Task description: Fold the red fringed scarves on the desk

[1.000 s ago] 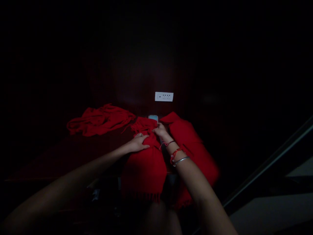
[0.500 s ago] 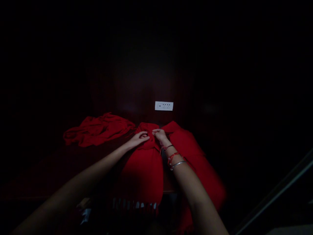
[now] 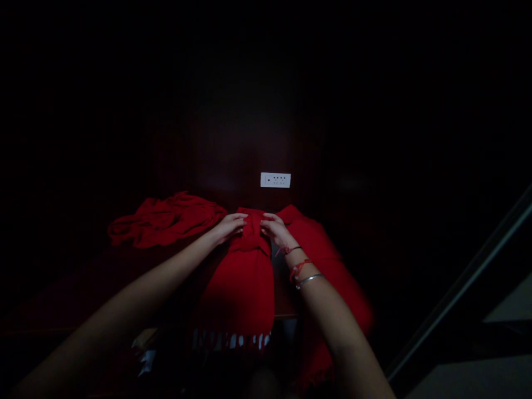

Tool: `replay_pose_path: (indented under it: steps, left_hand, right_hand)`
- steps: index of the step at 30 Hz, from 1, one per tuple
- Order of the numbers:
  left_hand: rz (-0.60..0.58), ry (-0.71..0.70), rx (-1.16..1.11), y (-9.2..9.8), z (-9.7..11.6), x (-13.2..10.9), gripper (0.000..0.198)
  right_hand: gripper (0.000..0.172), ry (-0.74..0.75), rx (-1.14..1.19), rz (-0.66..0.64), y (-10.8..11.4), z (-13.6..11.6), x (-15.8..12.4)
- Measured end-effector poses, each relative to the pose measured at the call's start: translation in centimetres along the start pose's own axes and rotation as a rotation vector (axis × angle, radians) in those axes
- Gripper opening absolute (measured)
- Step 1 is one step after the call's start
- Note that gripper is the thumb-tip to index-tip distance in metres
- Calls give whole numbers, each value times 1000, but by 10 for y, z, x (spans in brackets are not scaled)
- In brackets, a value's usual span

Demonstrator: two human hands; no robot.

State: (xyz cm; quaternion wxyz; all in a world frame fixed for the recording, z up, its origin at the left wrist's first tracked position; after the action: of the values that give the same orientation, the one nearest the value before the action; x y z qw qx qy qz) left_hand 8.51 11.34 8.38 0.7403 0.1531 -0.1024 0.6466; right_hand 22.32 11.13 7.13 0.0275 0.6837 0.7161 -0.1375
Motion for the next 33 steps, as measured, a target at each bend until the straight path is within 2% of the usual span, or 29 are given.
replay_pose_path:
  steps: [3, 6, 8, 9, 10, 11, 14, 15, 17, 19, 21, 24, 26, 28, 31, 32, 33]
  left_hand:
    - [-117, -92, -145, 8, 11, -35, 29]
    - [-388, -97, -70, 11, 7, -84, 26]
    - [-585, -36, 26, 8, -5, -113, 25]
    - [-628, -11, 62, 8, -10, -121, 26]
    - [-616, 3, 90, 9, -13, -123, 28]
    - [-552, 9, 111, 12, -14, -119, 30]
    - [-266, 52, 137, 16, -18, -91, 37]
    - [-206, 89, 142, 13, -20, -83, 39]
    - [-131, 163, 131, 3, -23, -70, 43]
    - [-100, 173, 54, -6, -19, -63, 44]
    - [-86, 82, -59, -8, -4, -62, 45]
    - [-124, -79, -116, 4, 23, -79, 51]
    - [-263, -91, -63, 9, 30, -104, 48]
    - [-491, -66, 59, 7, 30, -137, 34]
    - [-870, -76, 245, -2, 29, -187, 17]
    - [-937, -81, 284, -2, 28, -197, 16]
    - [-952, -82, 311, -1, 27, -201, 16]
  right_hand:
    - [35, 127, 140, -146, 7, 2, -38]
    - [39, 120, 25, -257, 14, 24, -73]
    - [40, 66, -132, -237, 19, 40, -85]
    - [41, 42, -200, -191, 21, 45, -87]
    - [42, 24, -256, -127, 23, 47, -85]
    - [43, 14, -303, -59, 24, 47, -81]
    - [49, 7, -405, 69, 10, 42, -60]
    - [51, 3, -405, 88, 4, 41, -52]
    - [54, -10, -356, 121, -6, 40, -38]
    - [54, -11, -291, 142, -10, 37, -32]
    - [54, 67, -186, 94, -11, 28, -38]
    - [65, 252, 5, -126, -8, 11, -75]
    - [75, 246, -12, -281, -5, 15, -107]
    - [79, 126, -143, -404, -3, 33, -137]
    - [63, -13, -409, -608, -6, 65, -173]
    - [56, -5, -461, -625, -6, 71, -178]
    - [50, 22, -492, -602, -4, 74, -178]
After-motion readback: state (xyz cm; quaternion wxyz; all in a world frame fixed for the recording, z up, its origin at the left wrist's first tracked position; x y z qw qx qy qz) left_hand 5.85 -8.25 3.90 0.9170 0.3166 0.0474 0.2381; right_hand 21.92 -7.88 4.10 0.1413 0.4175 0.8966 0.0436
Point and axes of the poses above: each hand's wrist, its own x-axis towards the middle knuckle, its own y-axis out of the back of the hand, z = x × y, the point moved 9 cm from there along x, towards the middle knuckle, and after that the axes turned 13 degrees about -y, right-handed, at the moved point
